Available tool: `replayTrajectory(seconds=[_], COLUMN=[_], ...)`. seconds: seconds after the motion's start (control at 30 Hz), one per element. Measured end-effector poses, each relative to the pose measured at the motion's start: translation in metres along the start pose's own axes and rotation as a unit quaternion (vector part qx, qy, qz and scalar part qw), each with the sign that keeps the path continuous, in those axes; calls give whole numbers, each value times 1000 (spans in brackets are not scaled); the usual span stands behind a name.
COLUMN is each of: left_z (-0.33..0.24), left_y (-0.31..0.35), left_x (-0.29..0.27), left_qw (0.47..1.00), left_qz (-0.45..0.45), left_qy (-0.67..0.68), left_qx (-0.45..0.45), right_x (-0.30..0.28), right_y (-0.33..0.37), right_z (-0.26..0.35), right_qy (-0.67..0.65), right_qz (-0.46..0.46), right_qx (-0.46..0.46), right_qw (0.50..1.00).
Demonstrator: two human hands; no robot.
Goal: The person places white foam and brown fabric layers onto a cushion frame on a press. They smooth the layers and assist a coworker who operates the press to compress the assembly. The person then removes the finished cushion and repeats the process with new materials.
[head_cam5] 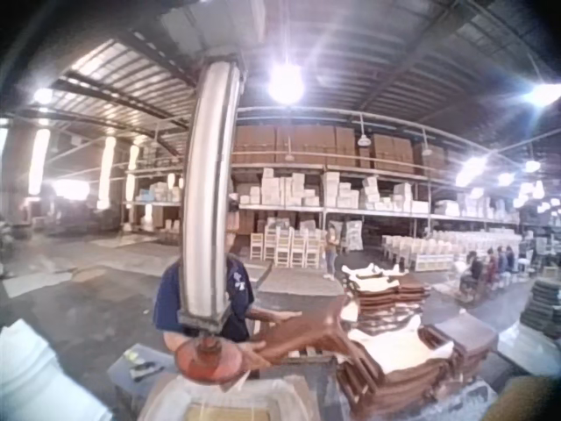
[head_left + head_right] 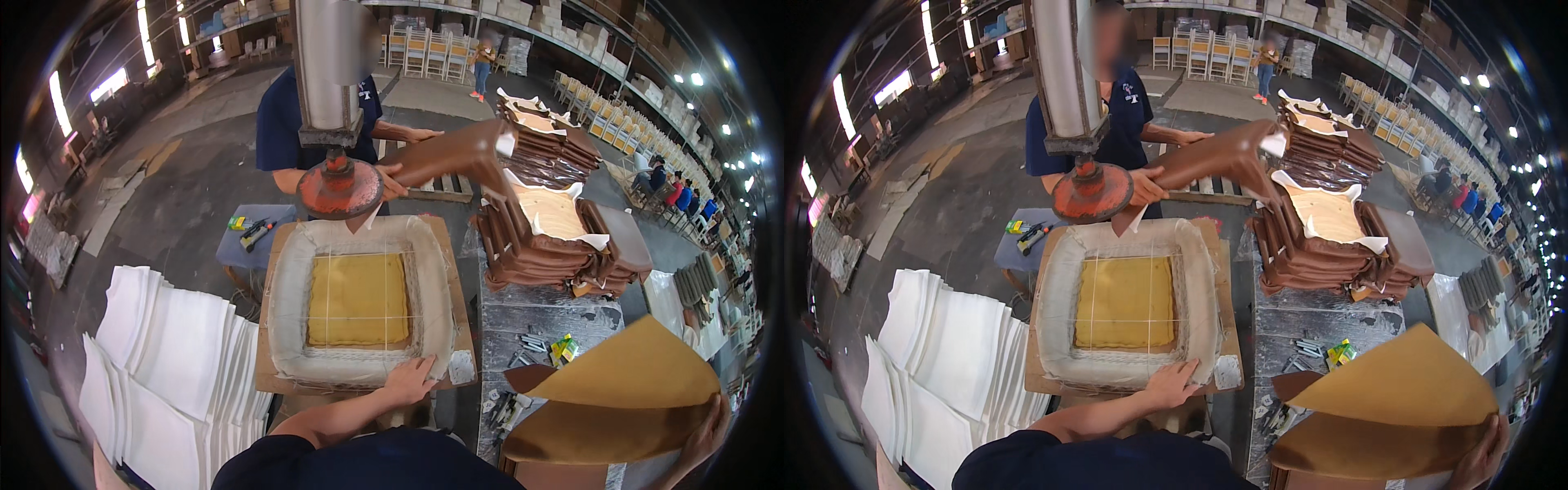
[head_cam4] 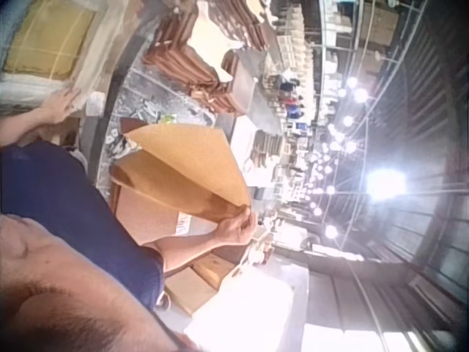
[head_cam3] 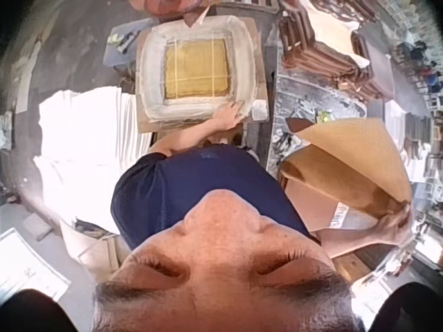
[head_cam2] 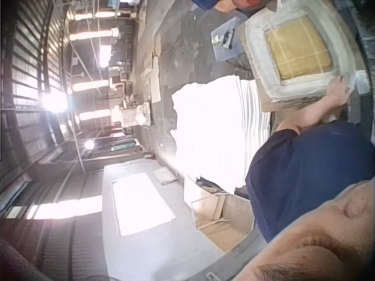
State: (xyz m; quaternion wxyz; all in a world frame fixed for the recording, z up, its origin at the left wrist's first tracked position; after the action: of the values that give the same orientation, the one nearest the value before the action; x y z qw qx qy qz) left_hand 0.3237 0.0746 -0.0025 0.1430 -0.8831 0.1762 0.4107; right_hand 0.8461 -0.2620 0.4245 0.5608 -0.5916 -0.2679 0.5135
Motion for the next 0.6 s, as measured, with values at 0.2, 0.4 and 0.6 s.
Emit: replayTrajectory(seconds=[0.2, 0.4, 0.6], left_z=[1, -14, -8], left_y=[-28, -47, -20], left_x=[-22, 3, 15], left_qw=[986, 988, 991], left_qz=[51, -98, -85], left_qy=[-17, -36, -55], left_qx=[-155, -114, -90], right_x=[66, 108, 154], right_y=[-15, -42, -36], right_z=[72, 184, 236], right_qy=[-120, -198, -309], right_qz=[38, 43, 97], right_qx=[-60, -253, -308], right_qw=[990, 946, 895])
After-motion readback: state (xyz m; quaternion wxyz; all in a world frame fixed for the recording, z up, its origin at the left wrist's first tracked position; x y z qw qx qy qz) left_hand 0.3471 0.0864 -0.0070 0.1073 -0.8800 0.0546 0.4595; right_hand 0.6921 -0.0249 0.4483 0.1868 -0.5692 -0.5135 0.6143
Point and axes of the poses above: each hand's wrist, its own y-axis away from the middle knuckle, its own x-axis out of the palm, z = x × y, the point moved 3 cm from there along -y, towards the middle knuckle, and after that the axes turned 13 degrees about -z, right-handed, at the moved point
